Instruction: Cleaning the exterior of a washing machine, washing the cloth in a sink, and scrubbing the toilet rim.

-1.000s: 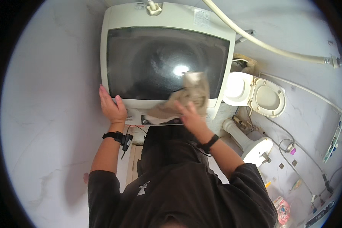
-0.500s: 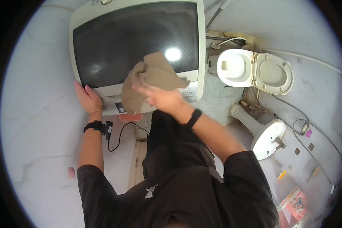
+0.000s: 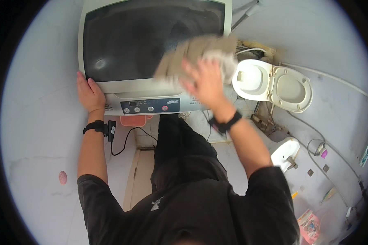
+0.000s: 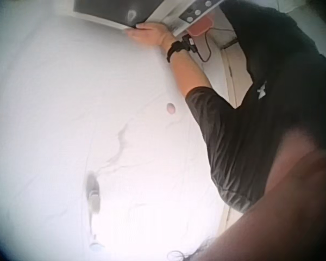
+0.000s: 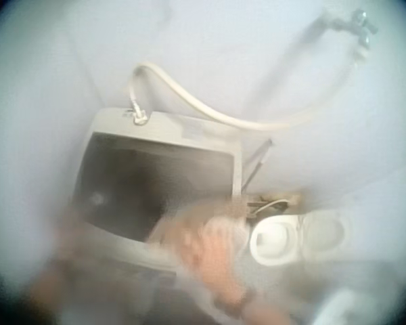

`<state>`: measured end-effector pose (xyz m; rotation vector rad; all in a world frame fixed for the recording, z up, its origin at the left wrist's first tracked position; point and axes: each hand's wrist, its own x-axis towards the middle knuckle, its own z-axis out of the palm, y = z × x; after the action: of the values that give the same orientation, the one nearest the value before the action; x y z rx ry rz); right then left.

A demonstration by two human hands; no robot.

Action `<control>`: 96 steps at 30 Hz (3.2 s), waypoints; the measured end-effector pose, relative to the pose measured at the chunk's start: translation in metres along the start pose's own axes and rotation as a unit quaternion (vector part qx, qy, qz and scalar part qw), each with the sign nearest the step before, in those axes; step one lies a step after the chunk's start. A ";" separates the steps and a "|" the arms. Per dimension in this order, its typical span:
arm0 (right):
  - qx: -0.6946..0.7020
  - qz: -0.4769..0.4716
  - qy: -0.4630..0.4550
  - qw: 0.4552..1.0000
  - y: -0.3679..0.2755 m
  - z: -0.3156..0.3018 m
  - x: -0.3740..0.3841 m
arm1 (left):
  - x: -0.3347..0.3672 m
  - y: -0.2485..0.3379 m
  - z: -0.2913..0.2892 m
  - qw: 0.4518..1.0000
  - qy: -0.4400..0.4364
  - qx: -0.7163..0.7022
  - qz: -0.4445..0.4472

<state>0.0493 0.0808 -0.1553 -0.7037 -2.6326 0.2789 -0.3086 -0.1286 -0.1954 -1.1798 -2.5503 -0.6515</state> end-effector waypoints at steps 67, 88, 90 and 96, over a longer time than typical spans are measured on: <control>-0.053 0.199 -0.012 0.978 0.025 0.015 0.137 | -0.002 0.018 -0.012 0.991 -0.097 -0.080 -0.049; -0.039 0.128 -0.030 0.991 -0.026 0.021 0.125 | 0.012 0.026 -0.013 0.995 -0.047 -0.083 -0.041; -0.065 0.126 -0.083 0.986 -0.061 -0.001 0.076 | 0.016 0.022 -0.011 0.995 -0.044 -0.078 -0.044; -0.083 0.037 -0.085 0.992 -0.019 -0.011 0.032 | 0.004 0.026 -0.006 0.995 0.009 -0.016 -0.100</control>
<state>0.0208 0.0819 -0.1295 -0.8685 -2.8206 0.1463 -0.2904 -0.1143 -0.1809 -0.9306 -2.6739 -0.7464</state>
